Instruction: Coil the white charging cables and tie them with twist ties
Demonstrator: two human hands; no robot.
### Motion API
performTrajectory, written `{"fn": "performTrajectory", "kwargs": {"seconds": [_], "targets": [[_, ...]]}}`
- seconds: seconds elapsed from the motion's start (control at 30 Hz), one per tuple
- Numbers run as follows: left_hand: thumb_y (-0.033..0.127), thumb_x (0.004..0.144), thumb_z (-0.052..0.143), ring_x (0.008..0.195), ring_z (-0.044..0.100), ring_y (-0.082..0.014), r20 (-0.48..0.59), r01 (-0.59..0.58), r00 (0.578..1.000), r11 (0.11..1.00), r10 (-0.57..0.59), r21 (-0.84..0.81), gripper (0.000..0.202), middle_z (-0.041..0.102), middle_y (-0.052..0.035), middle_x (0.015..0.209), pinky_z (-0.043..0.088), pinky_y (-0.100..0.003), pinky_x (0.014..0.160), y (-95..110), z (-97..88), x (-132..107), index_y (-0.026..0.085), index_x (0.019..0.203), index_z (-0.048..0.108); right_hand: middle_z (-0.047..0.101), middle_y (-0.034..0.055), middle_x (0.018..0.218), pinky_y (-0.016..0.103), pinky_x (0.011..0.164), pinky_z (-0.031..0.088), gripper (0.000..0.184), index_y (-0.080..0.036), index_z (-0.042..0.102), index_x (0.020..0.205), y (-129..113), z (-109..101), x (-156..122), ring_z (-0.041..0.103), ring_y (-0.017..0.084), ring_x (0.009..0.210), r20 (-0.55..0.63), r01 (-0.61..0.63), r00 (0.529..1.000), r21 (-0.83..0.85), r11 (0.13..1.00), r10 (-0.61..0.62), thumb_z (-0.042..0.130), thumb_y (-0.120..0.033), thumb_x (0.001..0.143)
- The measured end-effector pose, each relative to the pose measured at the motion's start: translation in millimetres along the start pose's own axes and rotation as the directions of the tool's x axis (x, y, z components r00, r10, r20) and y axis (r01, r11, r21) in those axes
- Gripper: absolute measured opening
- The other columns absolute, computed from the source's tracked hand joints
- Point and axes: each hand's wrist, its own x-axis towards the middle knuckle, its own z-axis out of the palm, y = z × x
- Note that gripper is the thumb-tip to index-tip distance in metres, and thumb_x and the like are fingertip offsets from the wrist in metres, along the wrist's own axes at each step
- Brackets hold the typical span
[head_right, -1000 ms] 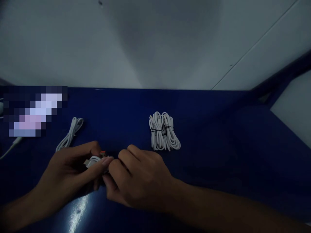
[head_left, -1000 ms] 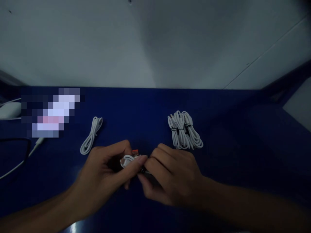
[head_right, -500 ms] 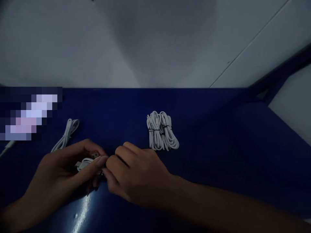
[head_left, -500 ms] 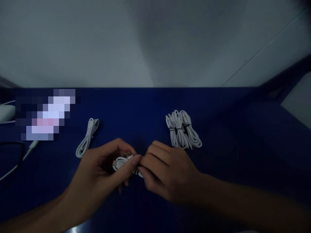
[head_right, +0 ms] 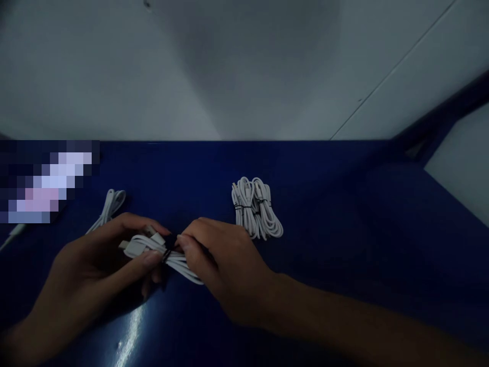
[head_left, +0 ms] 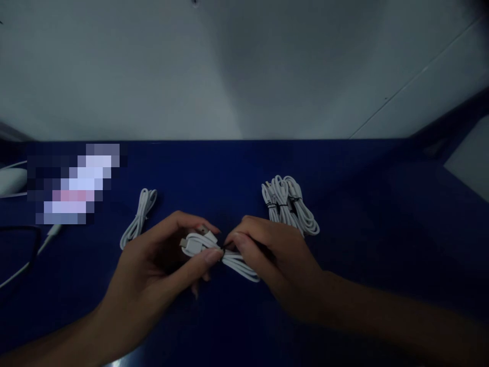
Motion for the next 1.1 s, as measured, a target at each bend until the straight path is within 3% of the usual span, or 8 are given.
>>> {"fn": "performTrajectory", "kwargs": {"seconds": [0.3, 0.47, 0.57, 0.7, 0.83, 0.93, 1.03, 1.1], "targets": [[0.038, 0.102, 0.085, 0.058, 0.077, -0.0164, 0.111, 0.094, 0.990, 0.990, -0.082, -0.105, 0.029, 0.082, 0.0020, 0.073, 0.067, -0.019, 0.054, -5.5, -5.3, 0.1, 0.034, 0.128, 0.075, 0.069, -0.0025, 0.079, 0.021, 0.056, 0.047, 0.022, -0.017, 0.071, 0.102, 2.7, 7.8, -5.2, 0.058, 0.008, 0.061, -0.114, 0.239, 0.956, -0.237, 0.942, -0.272, 0.053, -0.012, 0.113], [0.017, 0.087, 0.096, 0.062, 0.076, -0.0143, 0.118, 0.135, 0.986, 0.975, -0.116, -0.177, 0.027, 0.081, 0.0054, 0.077, 0.067, -0.018, 0.058, -2.4, -5.9, 3.8, 0.031, 0.104, 0.080, 0.071, -0.0001, 0.082, 0.020, 0.058, 0.051, 0.014, -0.013, 0.070, 0.110, 7.3, 14.9, -8.1, 0.063, 0.009, 0.065, -0.113, 0.295, 0.933, -0.308, 0.905, -0.343, 0.057, -0.014, 0.115], [0.009, 0.078, 0.098, 0.064, 0.074, -0.0111, 0.095, 0.145, 0.987, 0.977, -0.131, -0.159, 0.027, 0.079, 0.0069, 0.073, 0.063, -0.013, 0.063, 0.2, -5.9, 7.8, 0.027, 0.089, 0.081, 0.075, 0.0009, 0.087, 0.020, 0.060, 0.053, 0.010, -0.015, 0.069, 0.115, 9.1, 15.9, -10.1, 0.067, 0.009, 0.069, -0.095, 0.290, 0.939, -0.292, 0.911, -0.329, 0.059, -0.017, 0.116], [0.011, 0.077, 0.100, 0.074, 0.078, -0.0124, 0.078, 0.133, 0.989, 0.985, -0.125, -0.106, 0.023, 0.082, 0.0053, 0.079, 0.062, -0.011, 0.068, 1.3, -7.7, 10.9, 0.027, 0.086, 0.086, 0.076, 0.0014, 0.088, 0.020, 0.058, 0.051, 0.008, -0.014, 0.071, 0.113, 8.1, 13.7, -11.8, 0.067, 0.009, 0.069, -0.107, 0.287, 0.941, -0.246, 0.926, -0.321, 0.064, -0.011, 0.111], [0.029, 0.087, 0.099, 0.087, 0.082, -0.0156, 0.071, 0.160, 0.985, 0.985, -0.155, -0.065, 0.018, 0.088, 0.0028, 0.093, 0.064, -0.015, 0.079, -0.2, -13.2, 8.8, 0.033, 0.102, 0.090, 0.072, -0.0021, 0.080, 0.019, 0.055, 0.048, 0.010, -0.015, 0.076, 0.106, 1.7, 9.6, -11.9, 0.062, 0.007, 0.061, -0.119, 0.086, 0.989, 0.013, 0.996, -0.083, 0.066, -0.013, 0.108], [0.038, 0.089, 0.098, 0.094, 0.084, -0.0176, 0.046, 0.186, 0.982, 0.979, -0.183, -0.082, 0.035, 0.090, 0.0014, 0.104, 0.066, -0.018, 0.084, -1.6, -15.7, 7.1, 0.036, 0.122, 0.087, 0.071, -0.0040, 0.075, 0.017, 0.050, 0.047, 0.013, -0.019, 0.077, 0.104, -2.6, 8.1, -11.6, 0.060, 0.007, 0.055, -0.112, -0.085, 0.987, 0.225, 0.971, 0.112, 0.065, -0.018, 0.110], [0.041, 0.092, 0.096, 0.096, 0.083, -0.0166, 0.062, 0.236, 0.971, 0.966, -0.230, -0.107, 0.042, 0.089, 0.0008, 0.106, 0.064, -0.018, 0.086, -1.7, -14.5, 7.8, 0.037, 0.131, 0.083, 0.073, -0.0045, 0.075, 0.016, 0.048, 0.047, 0.011, -0.021, 0.078, 0.104, -3.5, 8.4, -11.6, 0.061, 0.007, 0.054, -0.143, -0.086, 0.982, 0.234, 0.968, 0.122, 0.068, -0.019, 0.109], [0.040, 0.092, 0.096, 0.097, 0.083, -0.0151, 0.102, 0.254, 0.965, 0.958, -0.242, -0.134, 0.037, 0.089, 0.0018, 0.104, 0.063, -0.016, 0.086, -1.6, -13.5, 9.5, 0.036, 0.127, 0.084, 0.074, -0.0040, 0.075, 0.016, 0.049, 0.047, 0.009, -0.020, 0.078, 0.106, -3.2, 8.6, -11.5, 0.063, 0.007, 0.054, -0.162, -0.028, 0.985, 0.150, 0.988, 0.053, 0.069, -0.017, 0.108]]}}
